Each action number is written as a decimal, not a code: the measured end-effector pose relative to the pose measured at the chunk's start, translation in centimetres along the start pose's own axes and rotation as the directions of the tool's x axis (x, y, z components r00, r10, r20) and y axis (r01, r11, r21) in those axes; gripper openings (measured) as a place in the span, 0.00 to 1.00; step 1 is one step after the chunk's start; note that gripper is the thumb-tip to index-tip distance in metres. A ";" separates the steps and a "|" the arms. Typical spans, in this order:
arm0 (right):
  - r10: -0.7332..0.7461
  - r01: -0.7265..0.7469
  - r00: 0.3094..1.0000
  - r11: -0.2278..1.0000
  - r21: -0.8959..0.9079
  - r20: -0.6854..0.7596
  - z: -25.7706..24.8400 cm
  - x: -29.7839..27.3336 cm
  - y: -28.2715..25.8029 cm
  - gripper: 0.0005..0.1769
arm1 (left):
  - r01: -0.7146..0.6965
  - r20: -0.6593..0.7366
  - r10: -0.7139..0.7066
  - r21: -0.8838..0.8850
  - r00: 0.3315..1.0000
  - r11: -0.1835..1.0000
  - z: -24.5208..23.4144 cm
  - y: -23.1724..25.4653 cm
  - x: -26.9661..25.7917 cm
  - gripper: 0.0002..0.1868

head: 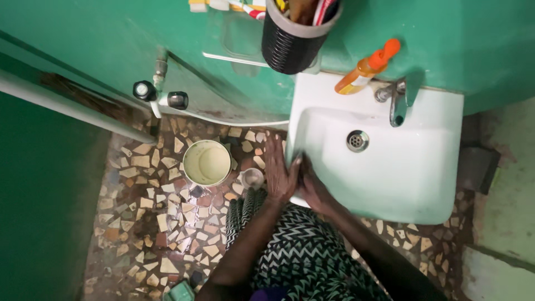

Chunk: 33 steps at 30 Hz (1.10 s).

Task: The person scrubs a white bathroom sink with a steel wool pad, repeatedly wiping the basin, rim, and faucet area. They move a liquid soap bottle aside to reach the back of the sink and continue scrubbing the entire surface.

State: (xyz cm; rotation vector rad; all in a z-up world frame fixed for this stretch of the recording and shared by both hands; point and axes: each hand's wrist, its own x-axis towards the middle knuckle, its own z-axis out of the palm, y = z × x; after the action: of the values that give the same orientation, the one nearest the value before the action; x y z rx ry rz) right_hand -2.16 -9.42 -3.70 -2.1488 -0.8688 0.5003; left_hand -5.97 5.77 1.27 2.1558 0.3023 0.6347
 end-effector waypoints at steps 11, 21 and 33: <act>0.231 -0.392 0.820 0.893 -0.221 -0.523 -13.0 -11.8 11.5 0.12 | 0.124 0.319 -0.162 0.136 0.934 0.983 -1.1 2.0 1.6 0.44; 0.042 -0.055 0.974 0.997 -0.049 -0.224 -3.5 -4.3 6.7 0.37 | 0.131 0.337 -0.216 0.258 0.916 0.957 -0.7 1.9 1.5 0.45; -0.237 -0.243 0.715 0.797 -0.552 -0.658 -9.0 2.9 16.2 0.37 | 0.119 0.382 -0.251 0.337 0.890 0.934 -0.9 2.5 2.0 0.44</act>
State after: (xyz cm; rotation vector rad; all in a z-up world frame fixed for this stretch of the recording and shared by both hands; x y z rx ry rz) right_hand 11.90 -19.71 -10.50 -2.6017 -0.6029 -0.7160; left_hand -4.78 5.68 4.41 2.4516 0.3866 -0.0016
